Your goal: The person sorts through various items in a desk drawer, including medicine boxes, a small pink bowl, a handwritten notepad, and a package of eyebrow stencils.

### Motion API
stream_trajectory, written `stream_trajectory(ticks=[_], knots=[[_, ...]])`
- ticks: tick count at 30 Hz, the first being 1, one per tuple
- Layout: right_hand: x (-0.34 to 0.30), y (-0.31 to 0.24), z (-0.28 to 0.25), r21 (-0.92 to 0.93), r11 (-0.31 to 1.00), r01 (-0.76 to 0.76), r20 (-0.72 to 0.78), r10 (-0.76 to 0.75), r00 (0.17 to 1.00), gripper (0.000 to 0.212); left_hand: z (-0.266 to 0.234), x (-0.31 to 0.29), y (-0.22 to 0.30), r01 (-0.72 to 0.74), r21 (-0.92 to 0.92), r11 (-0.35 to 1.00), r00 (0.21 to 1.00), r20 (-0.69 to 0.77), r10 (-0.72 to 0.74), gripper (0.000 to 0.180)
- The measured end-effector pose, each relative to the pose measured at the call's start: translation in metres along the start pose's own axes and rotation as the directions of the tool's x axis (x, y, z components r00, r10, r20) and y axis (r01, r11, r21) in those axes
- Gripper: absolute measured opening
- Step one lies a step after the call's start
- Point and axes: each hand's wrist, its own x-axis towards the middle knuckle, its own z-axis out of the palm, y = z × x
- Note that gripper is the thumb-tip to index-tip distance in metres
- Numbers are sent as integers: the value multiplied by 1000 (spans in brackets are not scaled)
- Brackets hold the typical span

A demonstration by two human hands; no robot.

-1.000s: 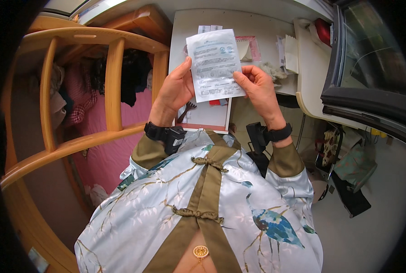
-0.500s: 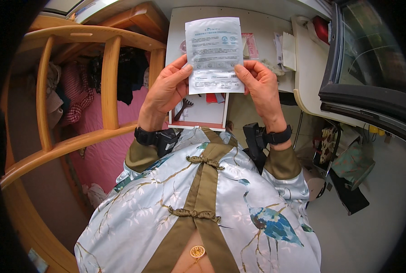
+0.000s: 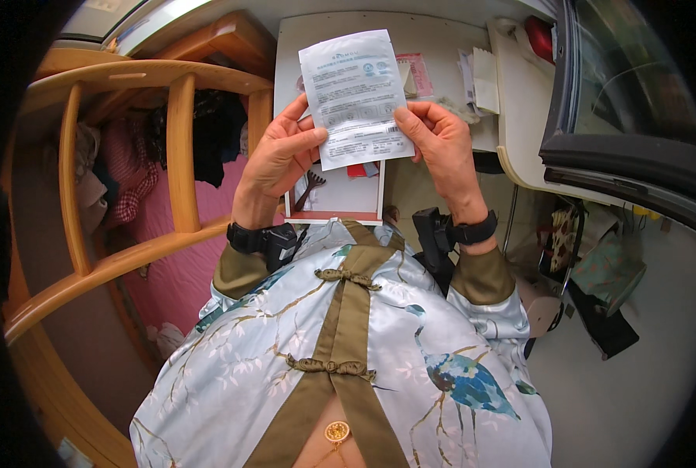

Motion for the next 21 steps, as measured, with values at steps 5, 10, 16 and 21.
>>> stream_trajectory(ticks=[5,10,16,21], knots=[[-1,-2,-1,10,1000,10,-19,-10,1000,28,2,3,0,9,-11,1000,1000,-21,-9,61],[1,3,-4,25,999,22,-16,-22,1000,28,0,4,-1,25,-6,1000,1000,5,-25,60],[1,2,-2,7,1000,4,-29,-3,1000,28,-2,3,-1,38,-2,999,999,19,-38,61],[1,1,-1,23,1000,-11,-18,12,1000,26,-1,2,-1,33,10,999,999,-9,-33,62]])
